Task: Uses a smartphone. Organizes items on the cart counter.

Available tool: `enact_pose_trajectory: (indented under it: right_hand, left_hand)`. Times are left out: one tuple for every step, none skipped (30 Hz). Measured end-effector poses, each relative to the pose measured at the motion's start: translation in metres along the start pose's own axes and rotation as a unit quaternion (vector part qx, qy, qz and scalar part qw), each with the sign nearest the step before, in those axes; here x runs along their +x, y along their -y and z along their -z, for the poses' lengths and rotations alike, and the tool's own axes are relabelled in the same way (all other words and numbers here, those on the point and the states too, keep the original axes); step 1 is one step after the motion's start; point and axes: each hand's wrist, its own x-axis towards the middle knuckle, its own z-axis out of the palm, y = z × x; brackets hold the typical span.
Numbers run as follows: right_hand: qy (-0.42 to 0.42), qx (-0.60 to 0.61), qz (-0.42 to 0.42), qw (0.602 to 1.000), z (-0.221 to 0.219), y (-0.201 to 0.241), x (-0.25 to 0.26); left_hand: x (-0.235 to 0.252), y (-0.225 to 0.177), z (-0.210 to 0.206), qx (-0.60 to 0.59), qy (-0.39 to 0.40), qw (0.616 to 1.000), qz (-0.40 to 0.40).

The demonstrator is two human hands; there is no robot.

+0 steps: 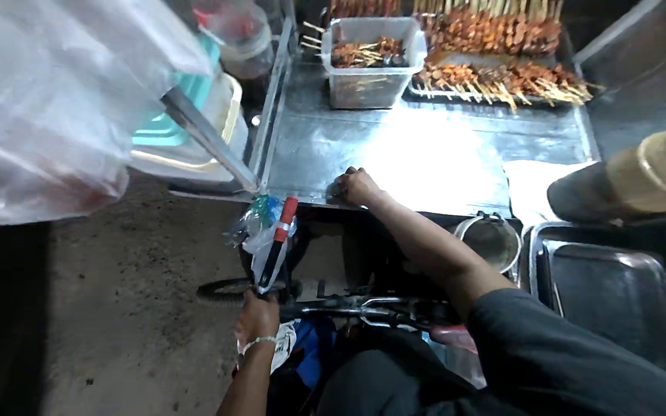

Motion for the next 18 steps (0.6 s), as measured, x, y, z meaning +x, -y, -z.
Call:
enact_pose_trajectory:
  right_hand:
    - [-0.002,0.004,-0.007,1.000,-0.001,0.002,0.000]
    - [-0.004,0.007,-0.016,1.000,-0.002,0.005,-0.001]
    - [-0.005,0.013,-0.026,1.000,-0.001,0.007,-0.004]
    - [-0.010,0.018,-0.032,0.999,-0.001,0.007,-0.007]
    - [-0.024,0.026,-0.034,0.999,-0.001,0.005,-0.013]
    - [-0.047,0.036,-0.032,0.998,-0.001,0.000,-0.019]
    - [-0.073,0.052,-0.031,0.996,-0.001,-0.010,-0.025]
    - [-0.095,0.068,-0.031,0.993,0.001,-0.025,-0.031]
    - [-0.117,0.081,-0.039,0.989,0.004,-0.043,-0.039]
    - [-0.133,0.093,-0.059,0.985,0.008,-0.063,-0.048]
    - [-0.142,0.102,-0.093,0.980,0.015,-0.082,-0.059]
    - [-0.143,0.110,-0.133,0.975,0.023,-0.099,-0.072]
    - [-0.142,0.114,-0.169,0.969,0.029,-0.114,-0.086]
    - [-0.141,0.113,-0.199,0.963,0.033,-0.128,-0.098]
    - [-0.140,0.109,-0.220,0.959,0.035,-0.138,-0.108]
    - [-0.137,0.103,-0.236,0.957,0.035,-0.144,-0.117]
    - [-0.135,0.101,-0.245,0.955,0.034,-0.147,-0.125]
    - [-0.135,0.104,-0.249,0.953,0.030,-0.149,-0.132]
  left_hand:
    - [-0.001,0.000,-0.001,-0.002,-0.005,1.000,0.000]
    - [-0.001,0.000,-0.001,0.000,-0.009,1.000,0.000]
    - [-0.002,0.000,-0.001,0.004,-0.010,1.000,0.000]
    - [-0.002,0.000,-0.001,0.006,-0.011,1.000,0.000]
    - [-0.002,-0.001,-0.002,0.005,-0.013,1.000,-0.003]
    - [-0.001,0.000,-0.002,0.005,-0.016,1.000,-0.006]
    - [0.000,0.000,-0.003,0.004,-0.019,1.000,-0.008]
    - [-0.001,0.000,-0.003,0.003,-0.021,1.000,-0.008]
    - [-0.001,0.000,-0.003,0.003,-0.020,1.000,-0.008]
    - [-0.002,-0.001,-0.002,0.005,-0.019,1.000,-0.008]
    - [-0.002,-0.001,-0.001,0.008,-0.018,1.000,-0.009]
    - [-0.002,-0.001,0.000,0.014,-0.018,1.000,-0.009]
    - [-0.001,-0.001,-0.001,0.019,-0.018,1.000,-0.008]
    - [-0.001,0.000,-0.001,0.021,-0.017,1.000,-0.006]
    - [0.000,0.000,-0.002,0.022,-0.017,1.000,-0.004]
    - [0.001,-0.001,-0.003,0.021,-0.016,1.000,-0.004]
    - [0.002,-0.001,-0.003,0.018,-0.016,1.000,-0.003]
    - [0.002,0.000,-0.004,0.015,-0.017,1.000,-0.003]
